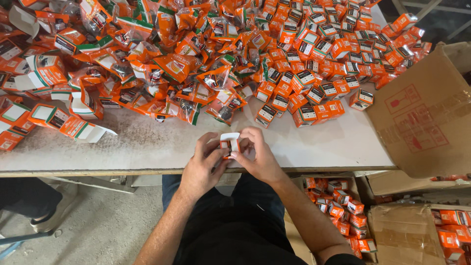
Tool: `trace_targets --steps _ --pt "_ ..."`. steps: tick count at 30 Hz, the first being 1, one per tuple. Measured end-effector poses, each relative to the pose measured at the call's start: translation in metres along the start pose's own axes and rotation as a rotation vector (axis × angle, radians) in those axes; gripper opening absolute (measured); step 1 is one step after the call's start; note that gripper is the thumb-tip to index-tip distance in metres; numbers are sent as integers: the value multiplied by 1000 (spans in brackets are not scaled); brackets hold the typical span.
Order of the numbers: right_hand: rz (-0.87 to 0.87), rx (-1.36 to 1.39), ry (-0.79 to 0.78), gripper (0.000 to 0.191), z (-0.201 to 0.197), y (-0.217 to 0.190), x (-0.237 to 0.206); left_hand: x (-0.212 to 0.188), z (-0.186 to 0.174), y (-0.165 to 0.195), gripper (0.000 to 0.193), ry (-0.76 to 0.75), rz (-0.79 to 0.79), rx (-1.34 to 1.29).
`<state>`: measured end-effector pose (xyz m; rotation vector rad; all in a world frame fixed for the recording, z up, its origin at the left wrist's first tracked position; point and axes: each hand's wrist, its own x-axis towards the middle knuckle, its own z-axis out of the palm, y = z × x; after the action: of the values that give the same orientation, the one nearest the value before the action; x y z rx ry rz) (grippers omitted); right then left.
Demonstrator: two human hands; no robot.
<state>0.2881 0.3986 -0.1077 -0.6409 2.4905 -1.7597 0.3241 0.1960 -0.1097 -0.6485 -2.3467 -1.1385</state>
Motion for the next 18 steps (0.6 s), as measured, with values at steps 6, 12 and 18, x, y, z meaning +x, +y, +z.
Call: trace_targets --steps 6,12,18 --pt "-476 -225 -5 41 -8 -11 0 -2 1 -3 45 23 -15 -35" --pt "-443 -144 14 35 -6 -10 -1 0 0 0 53 15 -27 -49" --pt "-502 -242 27 25 -5 -7 -2 3 -5 9 42 7 20 20"
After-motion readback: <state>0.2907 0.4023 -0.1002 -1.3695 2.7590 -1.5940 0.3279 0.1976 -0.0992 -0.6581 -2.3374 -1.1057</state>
